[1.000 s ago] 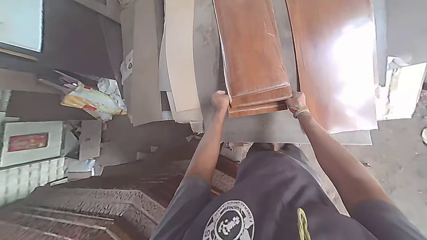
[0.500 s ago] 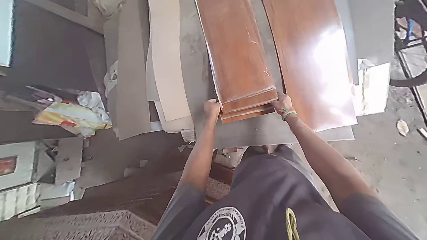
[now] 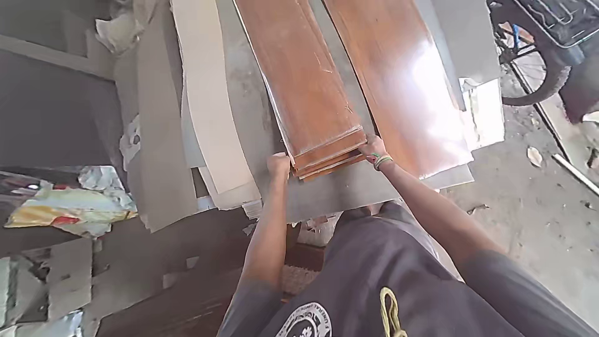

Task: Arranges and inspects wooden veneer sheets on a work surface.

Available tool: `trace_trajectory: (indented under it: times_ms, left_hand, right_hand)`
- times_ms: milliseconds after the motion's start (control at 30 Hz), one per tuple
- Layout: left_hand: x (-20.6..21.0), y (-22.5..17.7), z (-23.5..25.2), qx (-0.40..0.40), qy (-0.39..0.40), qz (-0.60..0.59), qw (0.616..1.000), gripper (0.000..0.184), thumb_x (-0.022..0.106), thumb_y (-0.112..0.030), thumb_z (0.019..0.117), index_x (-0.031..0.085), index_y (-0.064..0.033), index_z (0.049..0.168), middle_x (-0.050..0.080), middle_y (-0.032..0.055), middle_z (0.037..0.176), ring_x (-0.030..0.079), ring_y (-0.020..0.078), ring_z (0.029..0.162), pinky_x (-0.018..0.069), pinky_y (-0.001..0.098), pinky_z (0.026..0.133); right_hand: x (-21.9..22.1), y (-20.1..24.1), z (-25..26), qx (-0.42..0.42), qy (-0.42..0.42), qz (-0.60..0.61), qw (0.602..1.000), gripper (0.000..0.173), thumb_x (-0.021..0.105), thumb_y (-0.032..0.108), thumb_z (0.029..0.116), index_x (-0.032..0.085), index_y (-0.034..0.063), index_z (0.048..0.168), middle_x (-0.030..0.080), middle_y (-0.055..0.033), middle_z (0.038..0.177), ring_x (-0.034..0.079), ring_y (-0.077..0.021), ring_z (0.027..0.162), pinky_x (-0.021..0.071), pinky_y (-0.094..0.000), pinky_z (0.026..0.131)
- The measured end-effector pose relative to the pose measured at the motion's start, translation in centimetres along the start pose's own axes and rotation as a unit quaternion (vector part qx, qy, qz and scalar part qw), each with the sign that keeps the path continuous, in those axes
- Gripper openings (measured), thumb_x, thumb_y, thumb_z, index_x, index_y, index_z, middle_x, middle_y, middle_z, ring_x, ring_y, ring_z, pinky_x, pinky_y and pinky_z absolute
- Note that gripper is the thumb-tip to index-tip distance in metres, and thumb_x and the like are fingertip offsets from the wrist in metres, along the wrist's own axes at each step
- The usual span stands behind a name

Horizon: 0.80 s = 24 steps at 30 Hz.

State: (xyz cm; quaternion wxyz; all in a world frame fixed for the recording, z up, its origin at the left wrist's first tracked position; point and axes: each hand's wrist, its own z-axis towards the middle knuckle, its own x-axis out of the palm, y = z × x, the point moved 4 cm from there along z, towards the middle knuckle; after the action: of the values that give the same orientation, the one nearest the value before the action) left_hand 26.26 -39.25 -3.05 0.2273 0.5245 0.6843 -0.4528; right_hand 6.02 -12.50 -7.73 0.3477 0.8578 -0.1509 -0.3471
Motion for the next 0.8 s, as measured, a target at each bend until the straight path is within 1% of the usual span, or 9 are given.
trace_trajectory:
  times_ms: [67,167,233,300,400,533,633,700,800]
  left_hand:
    - [0.1,0.0,0.1,-0.003,-0.006,0.006,1.0,0.028,0.067,-0.015,0.092,0.072,-0.0038,0.116,0.07,0.0192,0.113,0.069,0.0317,0.101,0.0575,0.0529,0.087]
    - [-0.1,-0.1,-0.2,-0.008,0.0,-0.007,1.0,0.029,0.066,-0.012,0.0928,0.07,-0.002,0.119,0.069,0.0207,0.114,0.069,0.0315,0.1,0.0578,0.0514,0.085]
    - [-0.1,0.1,-0.1,0.0,0.007,-0.057,0.998,0.032,0.064,-0.007,0.0926,0.068,-0.0018,0.124,0.068,0.0194,0.111,0.066,0.0279,0.09,0.0564,0.0473,0.077]
    - [0.0,0.8,-0.2,0.009,0.025,-0.161,0.987,0.03,0.06,-0.004,0.0967,0.066,-0.0008,0.126,0.068,0.0174,0.108,0.065,0.0231,0.085,0.0558,0.0421,0.074]
    - [0.3,1.8,-0.6,0.003,0.052,-0.297,0.953,0.028,0.05,-0.01,0.1057,0.059,-0.0018,0.131,0.067,0.0167,0.113,0.067,0.0229,0.093,0.0584,0.0428,0.079]
    - [-0.5,2.0,-0.7,0.08,-0.087,-0.16,0.98,0.03,0.067,-0.013,0.0976,0.07,-0.0052,0.126,0.072,0.0143,0.12,0.069,0.0241,0.111,0.055,0.0467,0.098]
    - [-0.1,1.4,-2.5,0.083,-0.142,-0.215,0.963,0.022,0.064,-0.014,0.1001,0.073,-0.0029,0.117,0.073,0.0154,0.113,0.07,0.0245,0.106,0.0556,0.0473,0.096]
    - [0.0,1.6,-3.6,0.046,-0.126,-0.332,0.934,0.035,0.059,-0.029,0.1058,0.07,0.0013,0.118,0.071,0.018,0.113,0.069,0.0261,0.104,0.0564,0.0484,0.093]
    - [-2.1,0.4,-5.2,0.03,-0.05,-0.364,0.93,0.063,0.051,-0.054,0.1044,0.068,0.0063,0.114,0.072,0.0189,0.112,0.068,0.0267,0.101,0.054,0.0471,0.091]
  right_hand:
    - [0.1,-0.2,0.0,-0.001,0.0,0.009,1.0,0.034,0.075,0.021,0.0878,0.071,0.0043,0.117,0.071,-0.023,0.113,0.068,-0.0411,0.104,0.0528,-0.0651,0.089]
    - [-0.1,0.0,-0.4,-0.019,-0.011,0.012,1.0,0.038,0.077,0.023,0.0894,0.071,0.0046,0.122,0.068,-0.0225,0.125,0.066,-0.0417,0.113,0.0513,-0.0654,0.096]
    - [-0.2,0.6,-0.7,-0.007,-0.022,0.042,0.999,0.039,0.078,0.018,0.0874,0.066,-0.0003,0.119,0.068,-0.0264,0.114,0.067,-0.0437,0.104,0.053,-0.0651,0.088]
    - [0.3,0.6,-0.5,0.01,-0.019,0.129,0.991,0.048,0.079,0.012,0.0853,0.058,-0.0001,0.127,0.068,-0.0258,0.112,0.07,-0.04,0.098,0.0574,-0.0598,0.083]
    - [1.5,0.8,-0.6,0.044,0.003,0.329,0.943,0.052,0.076,0.002,0.0856,0.053,0.0047,0.133,0.07,-0.0208,0.111,0.075,-0.0309,0.085,0.0654,-0.0479,0.073]
    - [1.1,2.4,-2.0,0.069,-0.013,0.375,0.924,0.029,0.074,0.009,0.0896,0.067,0.0,0.117,0.072,-0.016,0.094,0.072,-0.0225,0.075,0.0624,-0.0398,0.068]
    - [0.5,3.7,-2.5,0.055,-0.016,0.414,0.908,0.024,0.073,0.008,0.0907,0.068,-0.0015,0.112,0.073,-0.0138,0.089,0.073,-0.0204,0.07,0.0632,-0.0371,0.064]
    - [0.1,4.6,-2.9,0.026,-0.019,0.407,0.913,0.021,0.072,0.01,0.0912,0.069,0.0,0.109,0.073,-0.0117,0.085,0.071,-0.0191,0.067,0.062,-0.0366,0.062]
    - [-0.2,5.1,-3.2,0.0,-0.033,0.352,0.935,0.02,0.065,0.015,0.0968,0.069,0.0021,0.112,0.073,-0.0103,0.083,0.071,-0.0184,0.063,0.0622,-0.0372,0.06]
